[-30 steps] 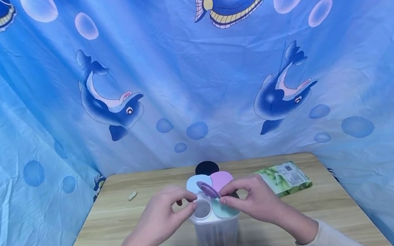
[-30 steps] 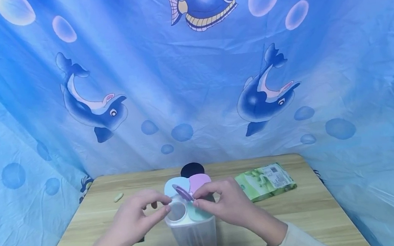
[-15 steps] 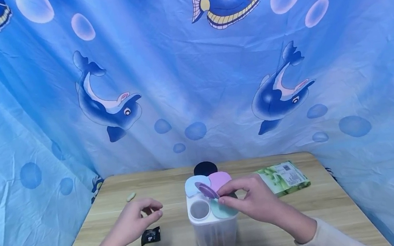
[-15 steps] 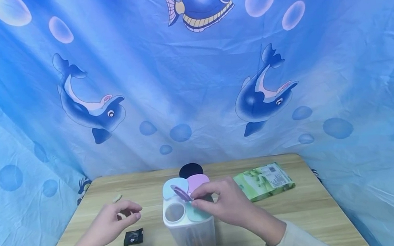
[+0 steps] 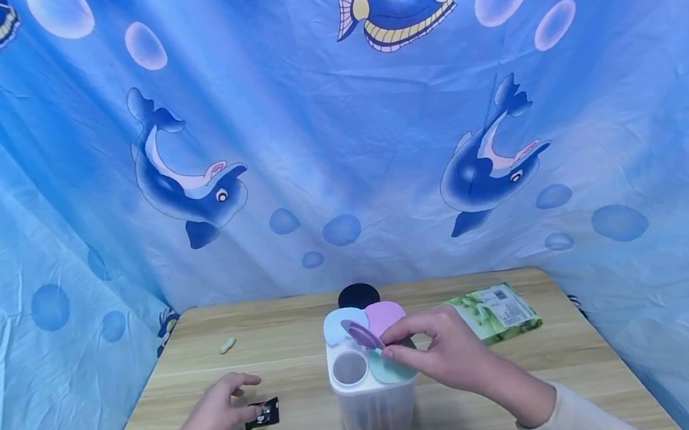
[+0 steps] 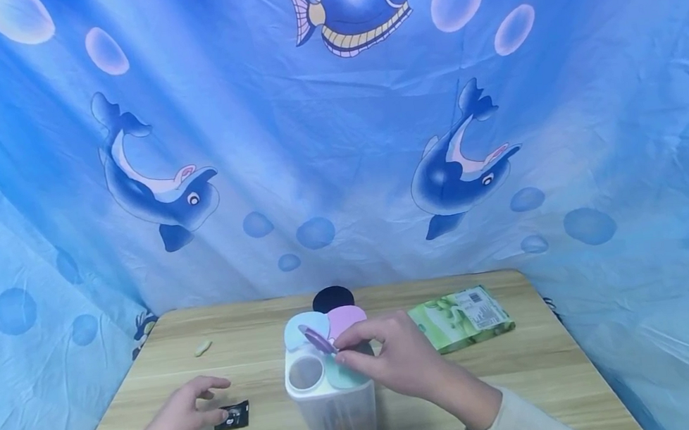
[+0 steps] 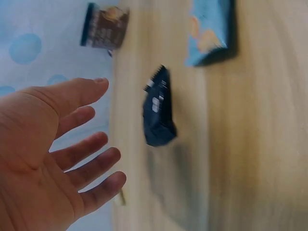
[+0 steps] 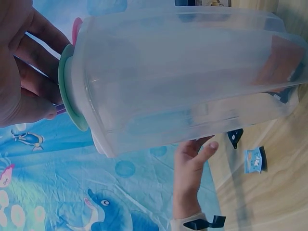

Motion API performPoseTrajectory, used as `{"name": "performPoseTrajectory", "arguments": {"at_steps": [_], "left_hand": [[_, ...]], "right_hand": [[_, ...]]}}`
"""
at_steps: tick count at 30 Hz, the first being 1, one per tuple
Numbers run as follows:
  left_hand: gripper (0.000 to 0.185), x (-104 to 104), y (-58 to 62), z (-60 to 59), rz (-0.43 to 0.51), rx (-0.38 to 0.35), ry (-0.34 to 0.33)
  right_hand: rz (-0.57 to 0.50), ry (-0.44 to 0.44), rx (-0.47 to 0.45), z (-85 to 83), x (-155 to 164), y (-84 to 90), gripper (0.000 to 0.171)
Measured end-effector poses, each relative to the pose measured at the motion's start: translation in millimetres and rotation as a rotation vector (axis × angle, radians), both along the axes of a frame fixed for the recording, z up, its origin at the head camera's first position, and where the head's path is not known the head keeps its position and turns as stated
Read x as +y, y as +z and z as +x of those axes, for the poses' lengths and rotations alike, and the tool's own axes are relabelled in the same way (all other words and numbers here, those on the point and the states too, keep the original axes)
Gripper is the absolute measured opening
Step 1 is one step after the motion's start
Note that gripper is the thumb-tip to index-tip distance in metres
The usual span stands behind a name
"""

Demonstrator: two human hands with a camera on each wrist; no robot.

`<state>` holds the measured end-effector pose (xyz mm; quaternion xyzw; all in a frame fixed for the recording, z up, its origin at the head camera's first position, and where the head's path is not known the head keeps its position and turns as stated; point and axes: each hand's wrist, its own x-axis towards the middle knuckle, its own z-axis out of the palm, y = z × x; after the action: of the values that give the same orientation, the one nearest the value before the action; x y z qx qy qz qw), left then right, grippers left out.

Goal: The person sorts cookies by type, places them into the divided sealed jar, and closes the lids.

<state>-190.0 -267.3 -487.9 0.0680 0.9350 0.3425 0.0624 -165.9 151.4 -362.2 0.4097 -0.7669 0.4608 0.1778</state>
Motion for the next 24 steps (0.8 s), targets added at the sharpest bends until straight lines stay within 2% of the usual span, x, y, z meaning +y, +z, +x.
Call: {"name": "performPoseTrajectory", "arguments": {"at_steps": [4,11,19,24], "left_hand": [[0.057,-4.7,-9.6,-1.9,-0.015,0.013,0.001],[0.06,-8.9,-22.5,-4.5,0.002,-0.014,0.015],[0.057,-11.9,-34.0,-5.4,0.015,-0.03,-0.003],[0.052,-10.8,-39.6,-6.7,-0.026,-0.014,-0.002]], "right_hand": [[0.001,-0.001,0.014,0.5,-0.7,0.9,0.011],[0.01,-0.01,0.003,2.0,0.0,2.6,0.011],[0.014,-0.014,0.007,1.8,0.5,1.1,0.011],[0.014,-0.013,0.011,1.4,0.6,0.8,0.011]]}}
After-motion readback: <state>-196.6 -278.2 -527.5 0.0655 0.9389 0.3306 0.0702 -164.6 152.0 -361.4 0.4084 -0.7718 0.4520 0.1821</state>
